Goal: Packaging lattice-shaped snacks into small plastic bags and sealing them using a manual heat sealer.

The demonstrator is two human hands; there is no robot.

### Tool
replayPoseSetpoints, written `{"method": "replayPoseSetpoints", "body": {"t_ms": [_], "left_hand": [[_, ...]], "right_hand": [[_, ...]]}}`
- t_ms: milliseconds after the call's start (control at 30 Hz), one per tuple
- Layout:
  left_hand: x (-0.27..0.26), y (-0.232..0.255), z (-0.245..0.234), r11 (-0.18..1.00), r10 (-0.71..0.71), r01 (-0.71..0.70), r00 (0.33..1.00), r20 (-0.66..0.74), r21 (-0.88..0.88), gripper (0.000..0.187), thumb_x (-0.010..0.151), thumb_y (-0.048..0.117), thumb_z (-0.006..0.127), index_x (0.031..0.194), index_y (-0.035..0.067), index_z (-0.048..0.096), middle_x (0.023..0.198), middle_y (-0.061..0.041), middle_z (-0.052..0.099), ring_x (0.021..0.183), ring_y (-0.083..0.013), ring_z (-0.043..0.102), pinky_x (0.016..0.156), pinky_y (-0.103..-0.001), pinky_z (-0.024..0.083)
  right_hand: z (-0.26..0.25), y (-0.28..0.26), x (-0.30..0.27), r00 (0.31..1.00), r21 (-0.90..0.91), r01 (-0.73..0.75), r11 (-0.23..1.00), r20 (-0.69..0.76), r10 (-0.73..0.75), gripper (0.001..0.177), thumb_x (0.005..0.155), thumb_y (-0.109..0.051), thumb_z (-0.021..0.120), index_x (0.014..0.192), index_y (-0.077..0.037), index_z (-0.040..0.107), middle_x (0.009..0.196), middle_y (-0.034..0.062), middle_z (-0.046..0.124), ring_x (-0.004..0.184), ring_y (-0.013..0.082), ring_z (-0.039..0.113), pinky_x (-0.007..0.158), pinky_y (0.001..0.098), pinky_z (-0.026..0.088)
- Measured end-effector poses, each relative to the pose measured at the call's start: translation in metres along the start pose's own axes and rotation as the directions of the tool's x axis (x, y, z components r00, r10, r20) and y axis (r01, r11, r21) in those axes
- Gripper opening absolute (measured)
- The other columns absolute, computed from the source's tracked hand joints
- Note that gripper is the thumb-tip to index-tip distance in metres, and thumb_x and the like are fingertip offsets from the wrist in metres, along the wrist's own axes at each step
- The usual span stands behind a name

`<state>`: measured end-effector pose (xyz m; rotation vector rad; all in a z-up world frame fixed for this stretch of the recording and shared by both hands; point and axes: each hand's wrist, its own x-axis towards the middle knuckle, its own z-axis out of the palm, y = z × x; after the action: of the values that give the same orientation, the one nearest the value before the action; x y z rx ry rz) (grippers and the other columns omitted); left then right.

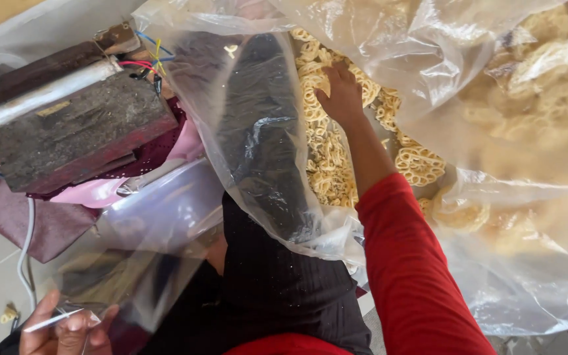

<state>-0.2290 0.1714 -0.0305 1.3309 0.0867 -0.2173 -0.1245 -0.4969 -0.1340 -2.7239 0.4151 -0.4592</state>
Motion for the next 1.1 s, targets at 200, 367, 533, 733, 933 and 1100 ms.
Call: {"method": "replayPoseSetpoints", "body": {"t_ms": [200, 367, 533, 733, 933, 1100], "left_hand": [[-0.006, 0.002, 0.005, 0.990, 0.029, -0.019, 0.998, 0.064, -0.139, 0.030, 0.111, 0.015, 0.055, 0.140, 0.010, 0.058, 0.077, -0.005, 0.065, 0.066, -0.0037, 0.063, 0.088, -0.046, 0.069], [-0.007, 0.006, 0.017, 0.998, 0.011, -0.010, 1.000, 0.015, -0.055, 0.030, 0.108, 0.022, 0.054, 0.128, -0.001, 0.057, 0.127, -0.022, 0.064, 0.107, -0.0246, 0.069, 0.103, -0.053, 0.064], [0.001, 0.039, 0.065, 0.994, 0.105, -0.103, 0.984, 0.143, -0.023, 0.028, 0.094, 0.002, 0.056, 0.122, 0.004, 0.054, 0.165, -0.026, 0.044, 0.081, -0.0051, 0.065, 0.058, -0.016, 0.052], [-0.011, 0.070, 0.130, 0.958, 0.246, -0.280, 0.915, 0.319, 0.064, 0.021, 0.096, 0.000, 0.056, 0.113, 0.011, 0.056, 0.096, -0.008, 0.073, 0.063, -0.0066, 0.068, 0.058, -0.017, 0.060], [0.005, 0.097, 0.207, 0.597, 0.303, -0.623, 0.758, 0.577, 0.506, 0.018, 0.083, -0.009, 0.062, 0.094, 0.005, 0.063, 0.094, -0.008, 0.073, 0.073, -0.0279, 0.072, 0.063, -0.038, 0.060], [-0.001, 0.092, 0.191, 0.695, 0.235, -0.436, 0.890, 0.392, 0.572, 0.026, 0.085, -0.004, 0.062, 0.109, 0.004, 0.069, 0.104, -0.015, 0.074, 0.068, -0.0373, 0.072, 0.051, -0.041, 0.060]], "right_hand": [[0.015, -0.002, 0.020, 0.822, -0.214, -0.271, 0.938, 0.455, 0.342, 0.062, 0.086, -0.038, 0.078, 0.140, -0.017, 0.058, 0.167, 0.0148, 0.020, 0.151, 0.0419, 0.023, 0.113, 0.0788, 0.019], [-0.012, 0.025, -0.027, 0.896, 0.165, -0.282, 0.945, 0.399, 0.197, 0.055, 0.072, -0.036, 0.085, 0.116, -0.007, 0.071, 0.112, 0.0110, 0.072, 0.102, 0.0282, 0.067, 0.092, 0.0394, 0.051], [-0.104, -0.023, -0.092, 0.911, 0.377, -0.401, 0.835, 0.257, 0.322, 0.041, 0.082, -0.018, 0.081, 0.117, 0.001, 0.070, 0.102, 0.0101, 0.070, 0.084, 0.0193, 0.062, 0.078, 0.0313, 0.052], [-0.160, -0.129, -0.158, 0.905, 0.918, -0.278, 0.284, 0.151, 0.397, 0.026, 0.095, 0.001, 0.064, 0.120, -0.003, 0.063, 0.108, 0.0073, 0.069, 0.096, 0.0142, 0.064, 0.090, 0.0251, 0.052], [-0.132, -0.252, -0.207, 0.920, 0.943, -0.182, -0.280, 0.264, 0.289, 0.025, 0.098, -0.003, 0.060, 0.122, -0.010, 0.056, 0.128, 0.0173, 0.066, 0.116, 0.0330, 0.068, 0.101, 0.0502, 0.057], [-0.121, -0.303, -0.214, 0.987, 0.991, 0.029, 0.133, -0.050, 0.156, 0.028, 0.092, -0.003, 0.070, 0.115, -0.009, 0.056, 0.120, 0.0190, 0.065, 0.108, 0.0311, 0.070, 0.097, 0.0475, 0.059]]}}
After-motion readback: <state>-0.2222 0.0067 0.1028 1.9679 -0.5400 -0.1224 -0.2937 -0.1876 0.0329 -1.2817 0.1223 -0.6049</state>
